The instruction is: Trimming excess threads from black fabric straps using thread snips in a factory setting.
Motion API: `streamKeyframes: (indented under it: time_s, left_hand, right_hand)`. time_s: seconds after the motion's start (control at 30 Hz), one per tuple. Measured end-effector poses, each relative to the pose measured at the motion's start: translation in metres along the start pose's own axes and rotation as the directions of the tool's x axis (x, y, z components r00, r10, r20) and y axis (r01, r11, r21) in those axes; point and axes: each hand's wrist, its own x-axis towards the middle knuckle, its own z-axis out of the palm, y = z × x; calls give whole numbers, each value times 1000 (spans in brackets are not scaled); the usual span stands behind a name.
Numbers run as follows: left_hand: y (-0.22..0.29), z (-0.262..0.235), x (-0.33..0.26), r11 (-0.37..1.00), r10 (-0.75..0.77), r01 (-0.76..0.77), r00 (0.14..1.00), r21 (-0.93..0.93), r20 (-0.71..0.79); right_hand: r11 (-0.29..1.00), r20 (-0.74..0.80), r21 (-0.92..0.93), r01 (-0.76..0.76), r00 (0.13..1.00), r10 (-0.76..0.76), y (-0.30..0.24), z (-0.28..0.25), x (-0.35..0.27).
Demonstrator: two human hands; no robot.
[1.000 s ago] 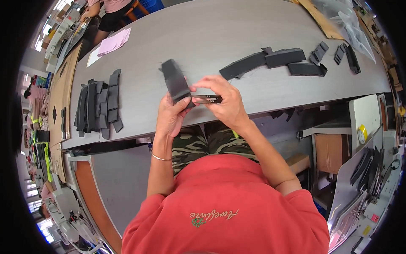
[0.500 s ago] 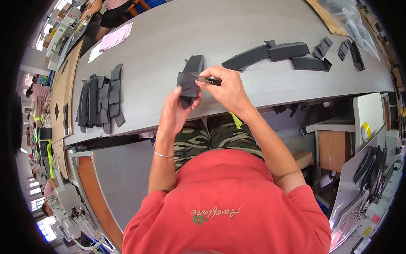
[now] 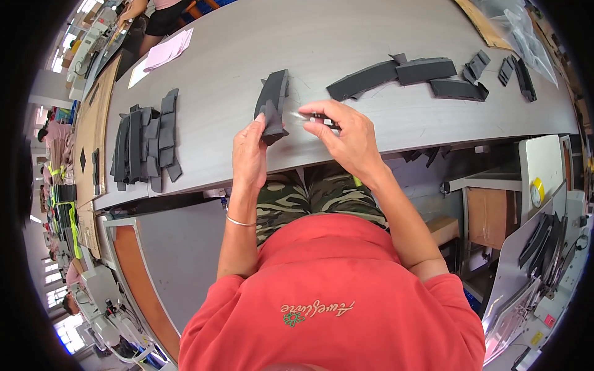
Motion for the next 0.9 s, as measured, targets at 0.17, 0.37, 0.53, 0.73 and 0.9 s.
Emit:
streamKeyframes:
  time_s: [0.17, 0.37, 0.53, 0.73, 0.9]
  left_hand:
    - [2, 5, -1, 1000, 29, -29, 1000, 5, 1]
    - [-10, -5, 3, 997, 31, -31, 1000, 77, 2]
    - [6, 12, -6, 995, 50, -51, 998, 84, 24]
    - [-1, 6, -2, 987, 16, -20, 1000, 160, 25]
    - [-7, 6, 0, 986, 89, -94, 995, 139, 43]
  right_hand:
    - [964, 42, -233, 124, 992, -118, -3, 3, -5]
    - [904, 35, -354, 241, 969, -245, -1, 6, -2]
    - [886, 56, -387, 257, 965, -255, 1, 3, -1]
    - [876, 15, -373, 305, 946, -323, -1, 7, 0]
    - [814, 59, -462, 351, 929, -366, 0, 8, 0]
